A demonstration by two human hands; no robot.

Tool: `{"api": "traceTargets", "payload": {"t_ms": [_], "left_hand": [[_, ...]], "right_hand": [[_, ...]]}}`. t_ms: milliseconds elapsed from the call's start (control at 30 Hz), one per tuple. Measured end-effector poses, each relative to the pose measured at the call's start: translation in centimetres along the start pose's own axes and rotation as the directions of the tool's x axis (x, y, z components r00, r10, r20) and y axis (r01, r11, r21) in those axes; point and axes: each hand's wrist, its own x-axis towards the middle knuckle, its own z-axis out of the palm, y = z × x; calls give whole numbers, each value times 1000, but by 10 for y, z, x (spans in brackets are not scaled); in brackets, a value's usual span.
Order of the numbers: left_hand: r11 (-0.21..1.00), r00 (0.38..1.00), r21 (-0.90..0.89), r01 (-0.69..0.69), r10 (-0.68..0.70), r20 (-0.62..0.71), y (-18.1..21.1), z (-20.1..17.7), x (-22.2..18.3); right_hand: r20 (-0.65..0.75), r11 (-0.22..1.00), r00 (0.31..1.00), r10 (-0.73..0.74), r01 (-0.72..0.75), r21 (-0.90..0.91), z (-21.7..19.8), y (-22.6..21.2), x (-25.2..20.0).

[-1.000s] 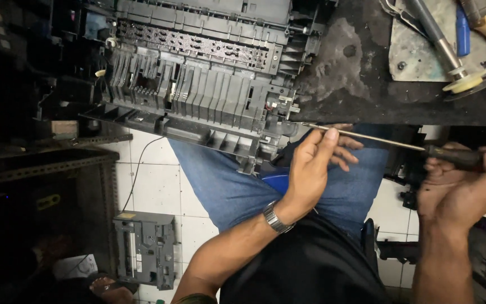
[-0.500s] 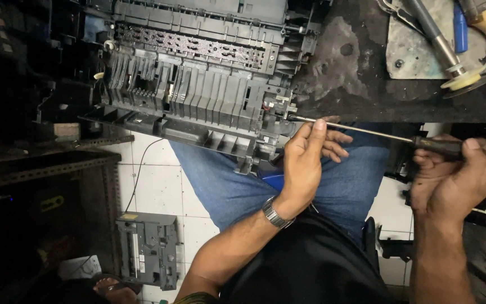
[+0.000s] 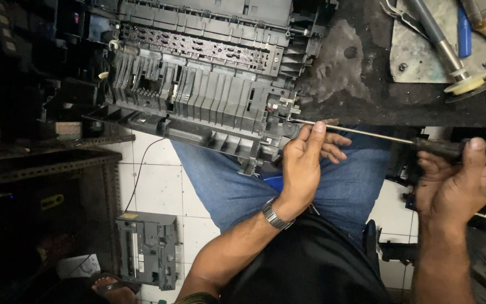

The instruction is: Disassembling a printer to remove internal components including a metal rod and screws using a screwdriver.

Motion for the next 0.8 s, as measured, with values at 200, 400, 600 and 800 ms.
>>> {"api": "traceTargets", "payload": {"t_ms": [200, 400, 600, 800], "left_hand": [[997, 997, 83, 3, -10, 74, 5, -15, -20], [519, 890, 736, -434, 371, 264, 70, -40, -81], [-163, 542, 750, -640, 596, 592, 138, -73, -97], [-385, 743, 818, -427, 366, 560, 180, -47, -57]], "right_hand": [[98, 962, 993, -72, 95, -255, -27, 6, 11], [39, 966, 979, 200, -190, -176, -46, 7, 31], [219, 960, 945, 242, -201, -195, -77, 28, 57], [244, 965, 942, 230, -187, -186, -64, 17, 48]]}}
